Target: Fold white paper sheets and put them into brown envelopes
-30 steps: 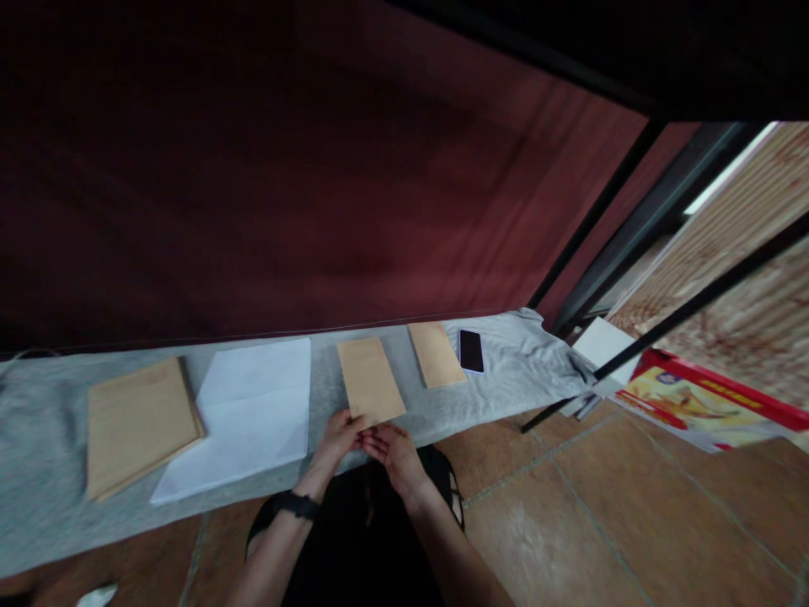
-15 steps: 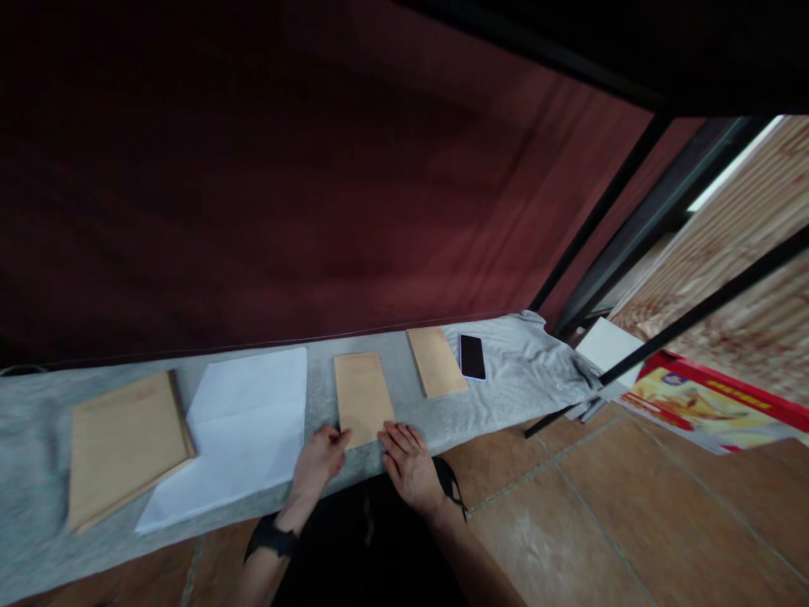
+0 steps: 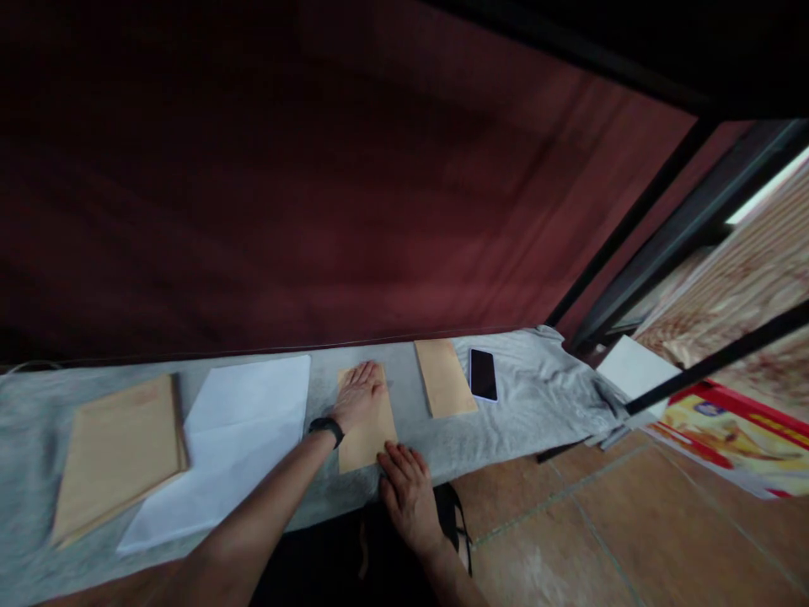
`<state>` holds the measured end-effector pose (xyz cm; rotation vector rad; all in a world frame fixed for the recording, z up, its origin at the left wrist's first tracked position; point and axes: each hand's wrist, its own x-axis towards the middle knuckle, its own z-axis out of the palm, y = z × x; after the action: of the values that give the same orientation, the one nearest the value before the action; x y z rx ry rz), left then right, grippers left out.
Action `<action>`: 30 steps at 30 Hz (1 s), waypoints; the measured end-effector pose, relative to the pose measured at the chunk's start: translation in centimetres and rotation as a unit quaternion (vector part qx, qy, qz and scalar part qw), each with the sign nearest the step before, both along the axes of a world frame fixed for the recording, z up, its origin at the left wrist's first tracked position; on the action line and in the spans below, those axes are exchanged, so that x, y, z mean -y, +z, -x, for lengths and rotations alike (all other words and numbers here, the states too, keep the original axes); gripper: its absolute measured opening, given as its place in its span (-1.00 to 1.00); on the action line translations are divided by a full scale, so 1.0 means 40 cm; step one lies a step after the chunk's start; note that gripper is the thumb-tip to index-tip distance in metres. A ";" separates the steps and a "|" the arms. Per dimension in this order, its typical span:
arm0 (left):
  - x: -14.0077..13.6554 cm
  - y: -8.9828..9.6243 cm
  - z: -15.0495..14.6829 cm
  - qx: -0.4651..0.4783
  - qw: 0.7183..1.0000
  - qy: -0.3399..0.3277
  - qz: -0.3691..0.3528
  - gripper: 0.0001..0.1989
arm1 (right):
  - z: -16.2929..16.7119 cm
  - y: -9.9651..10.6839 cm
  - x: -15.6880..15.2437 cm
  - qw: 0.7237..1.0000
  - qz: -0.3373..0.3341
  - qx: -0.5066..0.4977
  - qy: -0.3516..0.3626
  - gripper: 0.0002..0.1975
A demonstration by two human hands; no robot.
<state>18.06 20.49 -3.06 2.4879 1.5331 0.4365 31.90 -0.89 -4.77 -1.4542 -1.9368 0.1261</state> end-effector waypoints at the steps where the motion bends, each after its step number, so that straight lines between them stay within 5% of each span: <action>1: -0.007 -0.006 -0.001 0.001 1.000 -0.001 0.001 -0.42 | 0.000 -0.001 0.000 1.000 0.000 0.003 -0.001 -0.55; 12: 0.032 -0.022 0.018 -0.010 0.994 -0.105 0.022 -0.37 | -0.006 -0.014 0.000 1.000 -0.012 0.006 0.012 -0.54; 30: 0.229 -0.035 0.056 -0.026 0.980 -0.196 0.025 -0.41 | -0.013 -0.017 -0.007 0.999 0.010 0.001 0.030 -0.55</action>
<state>15.82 11.34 -4.44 2.6890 1.0136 0.2644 32.42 -0.62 -5.43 -1.4095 -1.9878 0.1716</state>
